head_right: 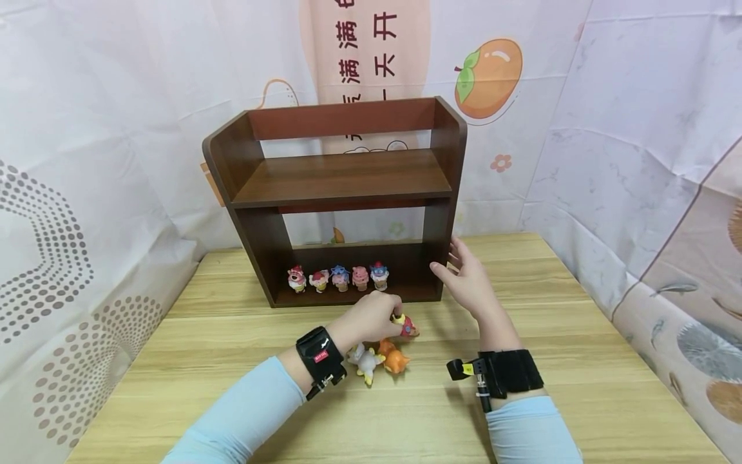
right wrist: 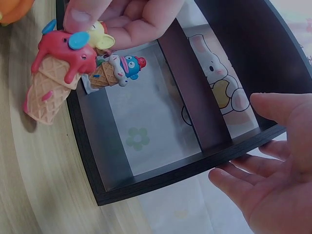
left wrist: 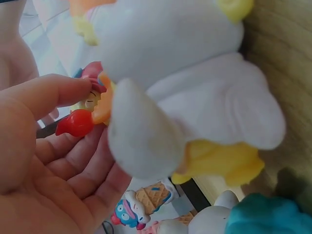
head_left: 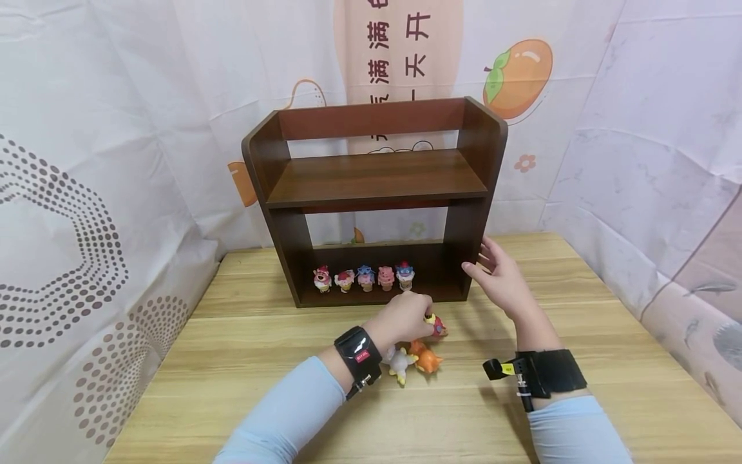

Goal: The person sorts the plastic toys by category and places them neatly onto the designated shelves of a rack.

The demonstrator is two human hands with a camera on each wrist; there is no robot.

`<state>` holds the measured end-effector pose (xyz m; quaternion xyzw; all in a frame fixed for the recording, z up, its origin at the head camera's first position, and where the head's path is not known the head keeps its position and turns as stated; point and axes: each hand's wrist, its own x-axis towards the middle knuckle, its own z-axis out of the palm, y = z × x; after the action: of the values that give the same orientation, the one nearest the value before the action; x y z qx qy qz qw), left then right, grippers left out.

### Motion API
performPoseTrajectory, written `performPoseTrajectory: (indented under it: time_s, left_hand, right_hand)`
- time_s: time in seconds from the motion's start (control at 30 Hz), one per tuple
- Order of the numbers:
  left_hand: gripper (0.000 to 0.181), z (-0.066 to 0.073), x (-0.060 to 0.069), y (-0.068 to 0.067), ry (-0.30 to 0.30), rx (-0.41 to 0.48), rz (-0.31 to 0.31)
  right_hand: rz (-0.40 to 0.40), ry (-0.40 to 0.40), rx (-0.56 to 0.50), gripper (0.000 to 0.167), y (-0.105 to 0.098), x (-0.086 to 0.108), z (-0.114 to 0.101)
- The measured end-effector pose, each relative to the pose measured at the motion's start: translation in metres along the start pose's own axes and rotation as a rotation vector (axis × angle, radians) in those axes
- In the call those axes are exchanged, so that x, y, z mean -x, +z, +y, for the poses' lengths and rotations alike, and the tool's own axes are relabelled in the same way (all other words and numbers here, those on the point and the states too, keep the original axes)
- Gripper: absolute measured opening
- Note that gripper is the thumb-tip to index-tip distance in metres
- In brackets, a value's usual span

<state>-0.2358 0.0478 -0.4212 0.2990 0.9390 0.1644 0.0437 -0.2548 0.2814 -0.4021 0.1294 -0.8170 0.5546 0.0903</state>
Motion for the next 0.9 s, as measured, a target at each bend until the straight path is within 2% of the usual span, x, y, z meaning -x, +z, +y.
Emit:
performPoseTrajectory:
  time_s: [0.23, 0.67, 0.9]
  left_hand:
    - [0.02, 0.0, -0.001, -0.002, 0.044, -0.03, 0.03]
    - [0.019, -0.01, 0.005, -0.014, 0.136, 0.071, 0.15]
    - [0.017, -0.014, 0.014, -0.027, 0.131, 0.169, 0.202]
  right_hand:
    - [-0.004, 0.007, 0.018, 0.078, -0.001, 0.0, 0.001]
    - [0.001, -0.012, 0.005, 0.078, -0.001, 0.001, -0.002]
    - [0.005, -0.007, 0.0, 0.079, -0.001, 0.0, 0.002]
